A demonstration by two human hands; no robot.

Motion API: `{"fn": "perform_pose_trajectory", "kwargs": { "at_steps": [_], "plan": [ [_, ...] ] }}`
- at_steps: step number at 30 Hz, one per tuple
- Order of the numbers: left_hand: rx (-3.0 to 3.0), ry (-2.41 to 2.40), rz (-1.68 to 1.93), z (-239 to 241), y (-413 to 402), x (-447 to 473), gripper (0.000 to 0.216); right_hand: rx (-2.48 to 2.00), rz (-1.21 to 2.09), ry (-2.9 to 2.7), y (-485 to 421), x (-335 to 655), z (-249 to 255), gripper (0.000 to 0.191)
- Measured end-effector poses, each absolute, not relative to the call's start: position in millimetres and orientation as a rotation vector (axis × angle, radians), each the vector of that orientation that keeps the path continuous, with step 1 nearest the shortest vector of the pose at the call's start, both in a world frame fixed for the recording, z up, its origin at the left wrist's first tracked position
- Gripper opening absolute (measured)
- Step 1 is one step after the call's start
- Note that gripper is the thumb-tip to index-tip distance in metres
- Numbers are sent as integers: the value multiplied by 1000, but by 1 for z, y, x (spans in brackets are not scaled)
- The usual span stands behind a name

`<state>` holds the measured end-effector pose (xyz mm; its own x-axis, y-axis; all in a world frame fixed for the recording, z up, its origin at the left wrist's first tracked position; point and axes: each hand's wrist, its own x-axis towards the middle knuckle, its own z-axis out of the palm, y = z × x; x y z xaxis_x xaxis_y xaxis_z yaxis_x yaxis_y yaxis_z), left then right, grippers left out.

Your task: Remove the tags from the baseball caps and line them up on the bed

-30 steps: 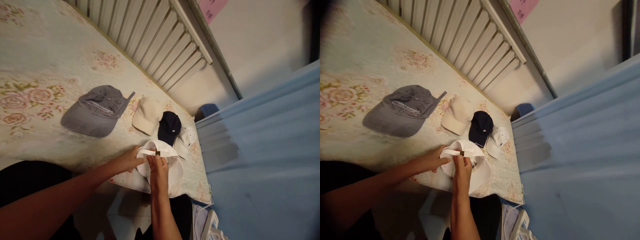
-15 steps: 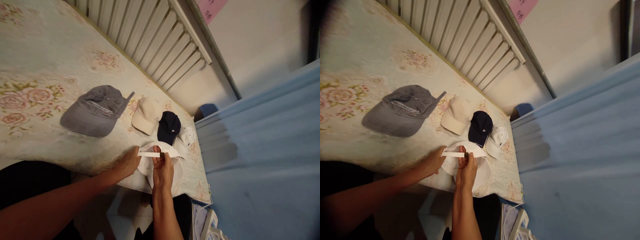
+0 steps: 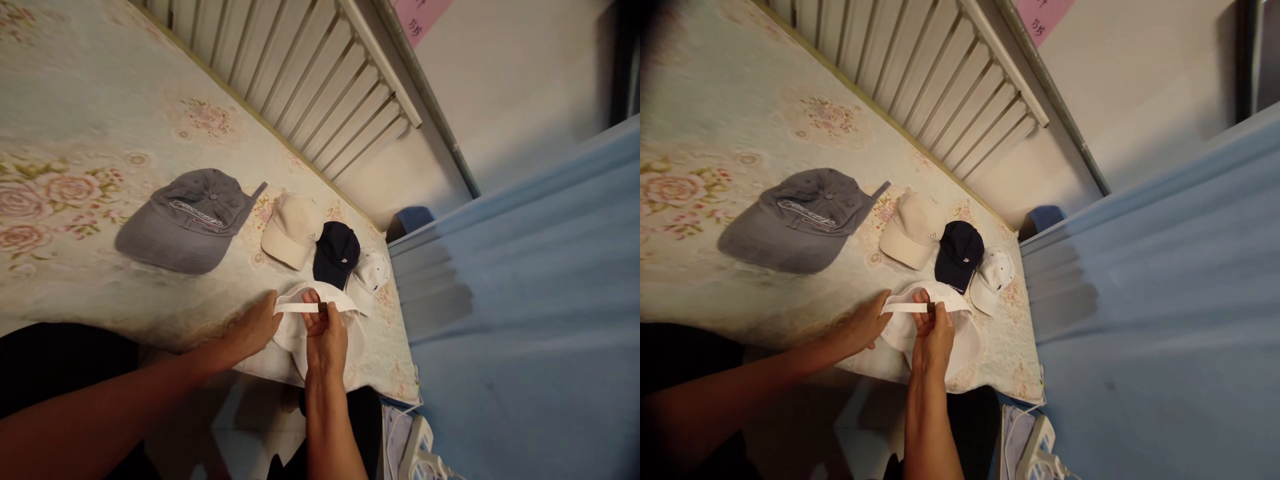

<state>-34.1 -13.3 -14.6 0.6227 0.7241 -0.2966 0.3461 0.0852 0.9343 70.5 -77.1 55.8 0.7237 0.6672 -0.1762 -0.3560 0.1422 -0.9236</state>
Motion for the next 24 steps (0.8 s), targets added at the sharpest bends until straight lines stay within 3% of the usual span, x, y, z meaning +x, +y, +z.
{"fn": "perform_pose_trajectory", "kwargs": {
  "at_steps": [24],
  "plan": [
    [1559,950,349,-15,-9,-32,46,-1328,765,-304,-75,66,63,30]
  ]
}}
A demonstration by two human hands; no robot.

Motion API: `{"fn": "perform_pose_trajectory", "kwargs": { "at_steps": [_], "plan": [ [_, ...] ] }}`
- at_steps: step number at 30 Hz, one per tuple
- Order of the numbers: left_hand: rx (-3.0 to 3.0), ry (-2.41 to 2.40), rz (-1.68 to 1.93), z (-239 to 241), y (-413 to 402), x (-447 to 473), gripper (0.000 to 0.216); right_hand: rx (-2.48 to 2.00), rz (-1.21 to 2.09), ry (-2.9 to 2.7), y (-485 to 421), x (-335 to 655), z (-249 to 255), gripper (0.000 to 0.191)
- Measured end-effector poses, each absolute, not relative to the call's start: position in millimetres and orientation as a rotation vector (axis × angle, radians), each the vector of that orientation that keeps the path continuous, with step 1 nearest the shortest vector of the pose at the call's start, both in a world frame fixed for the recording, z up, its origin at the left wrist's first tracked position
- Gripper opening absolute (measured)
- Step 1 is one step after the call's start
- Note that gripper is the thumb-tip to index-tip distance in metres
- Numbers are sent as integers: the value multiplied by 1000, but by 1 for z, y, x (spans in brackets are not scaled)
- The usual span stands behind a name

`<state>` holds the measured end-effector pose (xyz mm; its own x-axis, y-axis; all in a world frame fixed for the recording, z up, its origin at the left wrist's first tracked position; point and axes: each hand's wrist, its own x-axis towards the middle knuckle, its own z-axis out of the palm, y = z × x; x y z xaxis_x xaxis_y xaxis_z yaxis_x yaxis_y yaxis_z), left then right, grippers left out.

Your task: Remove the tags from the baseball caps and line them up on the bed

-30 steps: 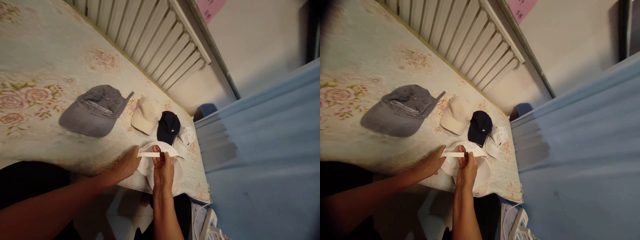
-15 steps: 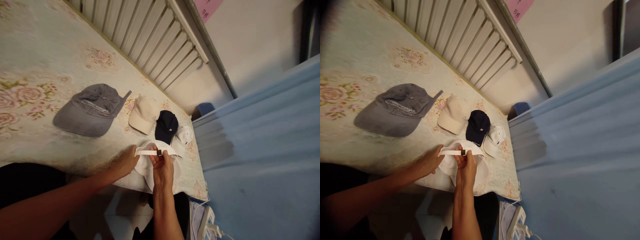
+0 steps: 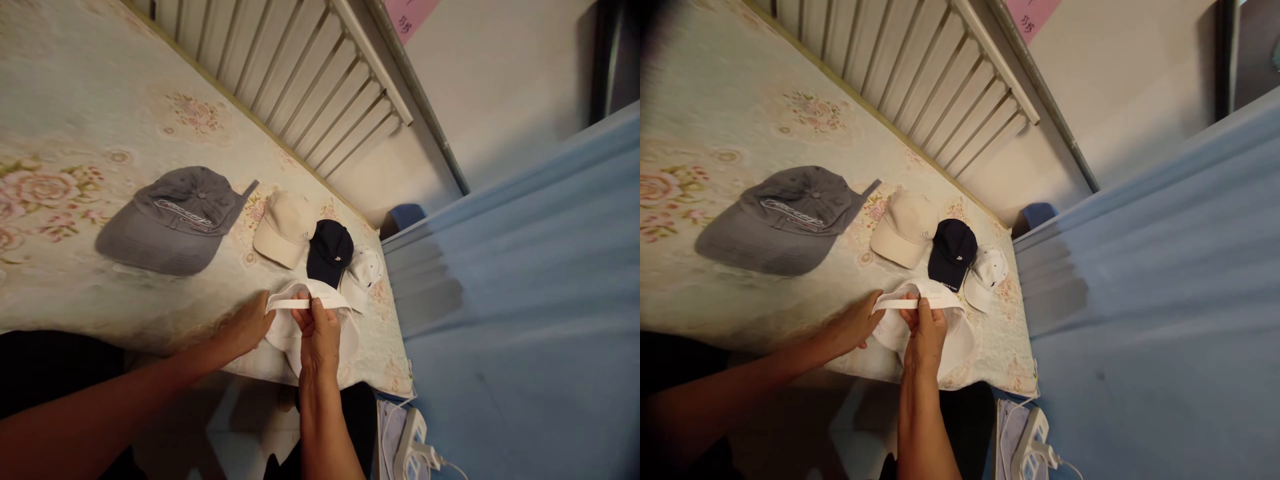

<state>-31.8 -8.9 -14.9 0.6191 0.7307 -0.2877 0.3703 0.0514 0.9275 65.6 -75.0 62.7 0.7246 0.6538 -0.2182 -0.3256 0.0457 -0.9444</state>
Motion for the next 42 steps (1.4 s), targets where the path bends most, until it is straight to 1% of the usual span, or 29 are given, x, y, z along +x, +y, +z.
{"fn": "perform_pose_trajectory", "kwargs": {
  "at_steps": [6,10,23,28,37,42],
  "plan": [
    [1541,926,361,-17,-8,-31,45,-1344,733,-291,-74,65,60,26],
    [1543,928,348,-12,-8,-32,46,-1346,716,-313,-75,66,56,26],
    [1595,964,254,6,-8,-39,38,-1322,689,-310,-74,66,55,22],
    [1607,961,270,2,-7,-38,39,-1335,660,-326,-73,64,56,19],
    [1563,914,340,-7,-8,-34,38,-1367,660,-335,-72,68,51,22],
    [1506,910,376,-8,-7,-35,42,-1368,758,-426,-73,63,45,35]
  ]
}}
